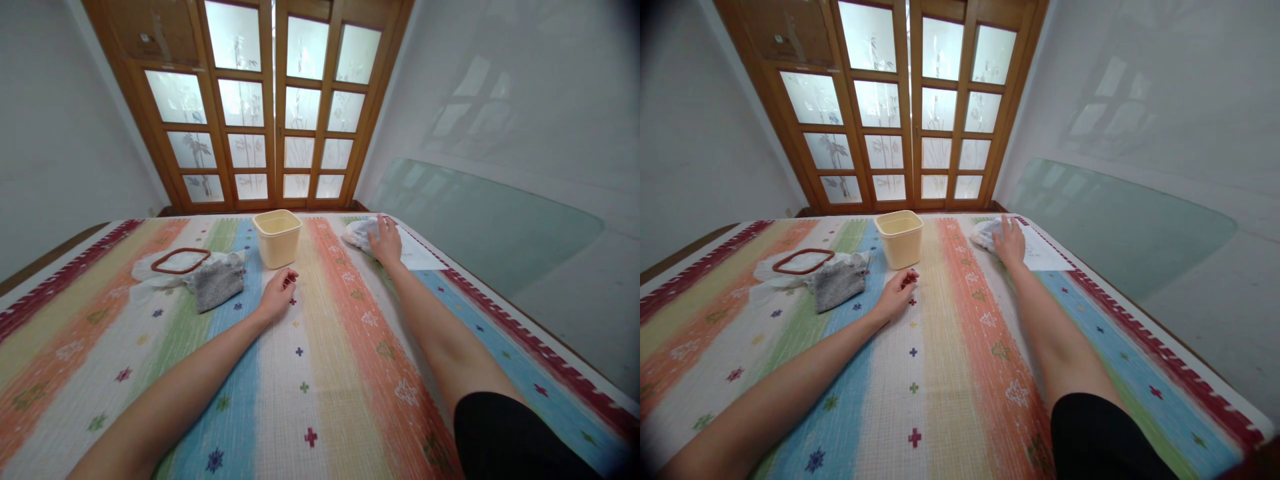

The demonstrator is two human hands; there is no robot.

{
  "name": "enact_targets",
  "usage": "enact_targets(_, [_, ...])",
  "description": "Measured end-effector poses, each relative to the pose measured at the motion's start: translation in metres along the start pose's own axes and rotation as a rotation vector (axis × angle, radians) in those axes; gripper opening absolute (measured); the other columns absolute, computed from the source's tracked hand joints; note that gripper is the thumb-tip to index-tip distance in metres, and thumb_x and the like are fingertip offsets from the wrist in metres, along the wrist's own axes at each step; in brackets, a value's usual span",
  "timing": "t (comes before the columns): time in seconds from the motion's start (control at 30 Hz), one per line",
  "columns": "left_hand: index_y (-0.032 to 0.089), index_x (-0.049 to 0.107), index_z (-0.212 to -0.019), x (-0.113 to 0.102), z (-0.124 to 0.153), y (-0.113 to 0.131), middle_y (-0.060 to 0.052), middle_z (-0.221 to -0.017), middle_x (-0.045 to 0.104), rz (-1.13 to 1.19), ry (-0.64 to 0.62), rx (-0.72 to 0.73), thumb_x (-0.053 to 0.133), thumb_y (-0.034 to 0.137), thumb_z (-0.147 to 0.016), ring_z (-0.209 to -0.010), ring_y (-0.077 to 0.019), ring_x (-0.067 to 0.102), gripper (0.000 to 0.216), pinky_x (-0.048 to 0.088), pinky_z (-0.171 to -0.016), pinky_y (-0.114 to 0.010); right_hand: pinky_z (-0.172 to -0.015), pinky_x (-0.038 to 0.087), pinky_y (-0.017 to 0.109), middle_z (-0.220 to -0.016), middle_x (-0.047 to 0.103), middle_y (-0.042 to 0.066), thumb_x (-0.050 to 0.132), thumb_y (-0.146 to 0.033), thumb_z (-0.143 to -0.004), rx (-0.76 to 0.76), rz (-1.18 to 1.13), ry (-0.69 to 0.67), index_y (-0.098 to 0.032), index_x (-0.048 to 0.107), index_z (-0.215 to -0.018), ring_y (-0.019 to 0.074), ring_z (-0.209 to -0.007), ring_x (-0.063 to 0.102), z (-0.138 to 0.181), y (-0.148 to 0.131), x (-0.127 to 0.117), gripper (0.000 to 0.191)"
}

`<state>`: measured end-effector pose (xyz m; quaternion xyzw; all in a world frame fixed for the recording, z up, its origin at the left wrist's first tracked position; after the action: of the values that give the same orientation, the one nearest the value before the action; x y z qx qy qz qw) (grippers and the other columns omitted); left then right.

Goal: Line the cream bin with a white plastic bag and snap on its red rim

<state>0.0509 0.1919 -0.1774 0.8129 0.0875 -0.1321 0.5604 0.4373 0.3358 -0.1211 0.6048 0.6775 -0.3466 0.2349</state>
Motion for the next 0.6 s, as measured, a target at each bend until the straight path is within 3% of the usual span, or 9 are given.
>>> enact_targets(0.27, [0.022,0.067,-0.105,0.0,0.001,0.007,-0.006,-0.102,0.066,-0.032,-0.021,0.019,0.051,0.01,-0.083,-0.092,-0.02,0.063,0.03,0.055,-0.087,-0.037,-0.116,0.038,0.047,-0.153,0.053,0.017,0.051,-0.038,-0.098,-0.083,0.057,-0.308,-0.018,0.062,-0.142,0.0324,-0.139,0.049,0.0,-0.004,0.029,0.05])
enact_targets(0.4, [0.022,0.066,-0.105,0.0,0.001,0.006,-0.006,-0.103,0.066,-0.06,-0.033,0.042,0.05,0.009,-0.084,-0.091,-0.0197,0.062,0.029,0.054,-0.086,-0.037,-0.117,0.035,0.049,-0.154,0.051,0.018,0.056,-0.038,-0.096,-0.12,0.079,-0.264,-0.019,0.062,-0.142,0.0329,-0.14,0.048,0.005,-0.013,0.026,0.05])
enact_targets(0.6, [0.021,0.066,-0.104,0.001,0.0,0.004,-0.006,-0.103,0.065,-0.064,-0.034,0.037,0.05,0.008,-0.083,-0.091,-0.0186,0.061,0.03,0.055,-0.083,-0.034,-0.123,0.027,0.055,-0.159,0.044,0.017,0.049,-0.035,-0.098,-0.101,-0.017,-0.072,-0.019,0.059,-0.143,0.0325,-0.146,0.038,0.012,-0.036,0.008,0.049])
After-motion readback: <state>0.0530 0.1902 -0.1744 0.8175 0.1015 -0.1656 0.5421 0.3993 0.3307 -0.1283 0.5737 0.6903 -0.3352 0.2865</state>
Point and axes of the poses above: each hand's wrist, its own z-axis away from the middle knuckle, its own x-axis out of the palm, y = z × x, the point moved 4 cm from there along -z, towards the middle knuckle
